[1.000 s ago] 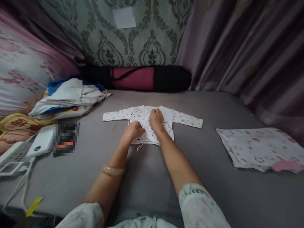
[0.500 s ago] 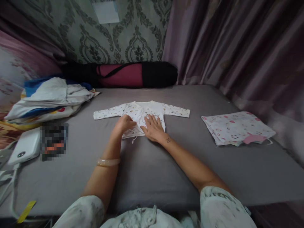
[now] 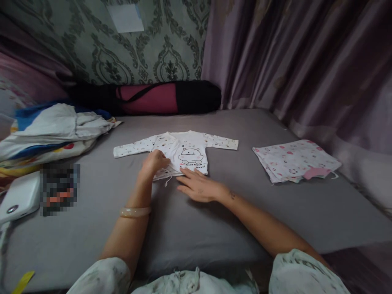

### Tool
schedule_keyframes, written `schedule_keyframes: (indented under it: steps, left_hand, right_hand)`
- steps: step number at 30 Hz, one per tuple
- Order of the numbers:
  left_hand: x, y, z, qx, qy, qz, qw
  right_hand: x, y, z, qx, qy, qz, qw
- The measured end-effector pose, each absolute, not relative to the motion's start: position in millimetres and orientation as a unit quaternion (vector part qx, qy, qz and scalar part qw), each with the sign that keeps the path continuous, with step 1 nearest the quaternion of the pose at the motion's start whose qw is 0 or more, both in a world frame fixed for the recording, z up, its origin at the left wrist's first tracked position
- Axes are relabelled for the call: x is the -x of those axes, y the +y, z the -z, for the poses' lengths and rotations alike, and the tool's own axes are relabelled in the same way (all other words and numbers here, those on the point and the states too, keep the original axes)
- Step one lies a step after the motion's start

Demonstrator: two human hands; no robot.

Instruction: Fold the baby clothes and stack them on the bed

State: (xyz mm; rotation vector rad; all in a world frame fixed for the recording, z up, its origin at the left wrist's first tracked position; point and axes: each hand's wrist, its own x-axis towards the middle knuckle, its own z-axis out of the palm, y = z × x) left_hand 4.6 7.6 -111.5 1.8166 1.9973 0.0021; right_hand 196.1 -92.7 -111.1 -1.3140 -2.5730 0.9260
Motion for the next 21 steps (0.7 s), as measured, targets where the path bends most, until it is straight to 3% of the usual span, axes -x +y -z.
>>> schedule_keyframes:
  steps: [3, 6, 10, 16, 21]
  left_hand:
    - [-4.4, 6.9, 108.5, -0.651, 0.725, -0.003, 0.225]
    - [-2.7, 6.5, 105.4, -0.652, 0.723, -0.014, 0.226]
    - [1.1, 7.5, 105.5, -0.646, 0.726, -0.017, 0.233]
    - [1.4, 8.9, 107.3, -0.631, 0.734, 0.000, 0.250]
    - [1.1, 9.1, 109.3, -0.636, 0.732, 0.007, 0.245]
  right_hand:
    - [-214.3, -74.5, 104.5, 0.477, -0.796, -0.352, 0.124]
    - [-232.3, -54.1, 109.5, 0.614, -0.723, -0.268, 0.171]
    - [-244.1, -46.1, 122.1, 0.731, -0.651, -0.164, 0.120]
    - [-236.6, -54.9, 128.2, 0.740, -0.631, -0.230, 0.038]
    - [-238.7, -52.8, 133.0, 0.732, -0.618, -0.284, 0.034]
